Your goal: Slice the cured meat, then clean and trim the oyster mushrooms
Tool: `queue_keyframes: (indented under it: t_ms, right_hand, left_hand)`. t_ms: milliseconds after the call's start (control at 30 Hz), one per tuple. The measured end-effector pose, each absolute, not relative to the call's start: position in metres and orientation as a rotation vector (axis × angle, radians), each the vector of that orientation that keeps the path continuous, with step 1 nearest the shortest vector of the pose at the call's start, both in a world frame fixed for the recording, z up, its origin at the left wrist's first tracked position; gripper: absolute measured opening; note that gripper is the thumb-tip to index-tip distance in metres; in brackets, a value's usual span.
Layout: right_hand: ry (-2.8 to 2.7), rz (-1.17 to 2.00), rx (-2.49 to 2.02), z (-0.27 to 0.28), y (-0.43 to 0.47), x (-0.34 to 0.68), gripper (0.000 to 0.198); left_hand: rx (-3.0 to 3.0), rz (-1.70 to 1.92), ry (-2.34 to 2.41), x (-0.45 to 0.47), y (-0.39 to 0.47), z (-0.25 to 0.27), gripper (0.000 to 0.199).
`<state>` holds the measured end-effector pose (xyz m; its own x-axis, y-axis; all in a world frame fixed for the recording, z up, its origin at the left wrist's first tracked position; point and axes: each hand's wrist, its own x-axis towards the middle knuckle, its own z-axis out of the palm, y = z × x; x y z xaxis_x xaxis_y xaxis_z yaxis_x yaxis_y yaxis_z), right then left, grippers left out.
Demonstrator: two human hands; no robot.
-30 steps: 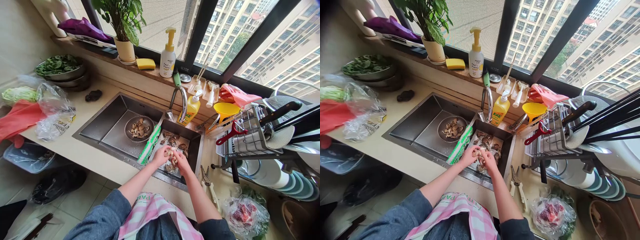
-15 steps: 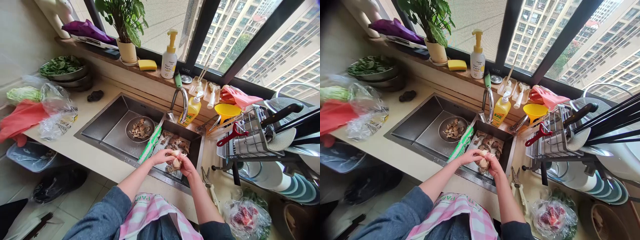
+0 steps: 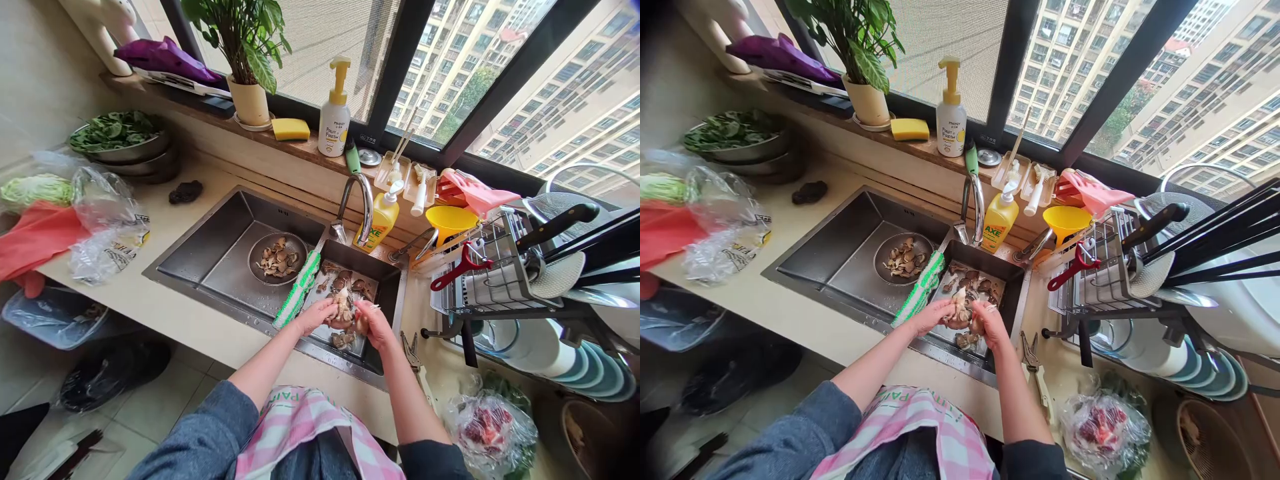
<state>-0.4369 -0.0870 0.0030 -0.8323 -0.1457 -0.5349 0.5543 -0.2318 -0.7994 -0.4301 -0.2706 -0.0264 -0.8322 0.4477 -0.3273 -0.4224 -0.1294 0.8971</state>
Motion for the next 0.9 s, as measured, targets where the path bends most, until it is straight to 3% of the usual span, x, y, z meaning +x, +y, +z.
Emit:
queue_keyframes:
  t_ms: [200,400,567,700,900]
  right_hand:
    - [1.814,-1.814,0.283,-0.006,-0.096,-0.435,0.040]
    - [1.779,-1.730,0.269,0.000,-0.095,-0.439,0.030]
    - [1.741,-1.664,0.307,0.002,-0.100,-0.442,0.012]
    - [1.733,-1.664,0.321,0.006,-0.088,-0.447,0.015]
    - [1.649,-1.836,0.297,0.012,-0.072,-0.449,0.018]
  left_hand:
    - [0.194,2.008,1.718,-0.428,-0.262,-0.020,0.035]
    - [0.342,1.767,2.082,-0.428,-0.262,-0.020,0.023]
    - [0.390,1.592,2.363,-0.428,-0.262,-0.030,0.030]
    - [0.223,1.501,2.542,-0.433,-0.271,-0.039,0.035]
    - [-0.112,1.910,2.153,-0.440,-0.274,-0.045,0.026]
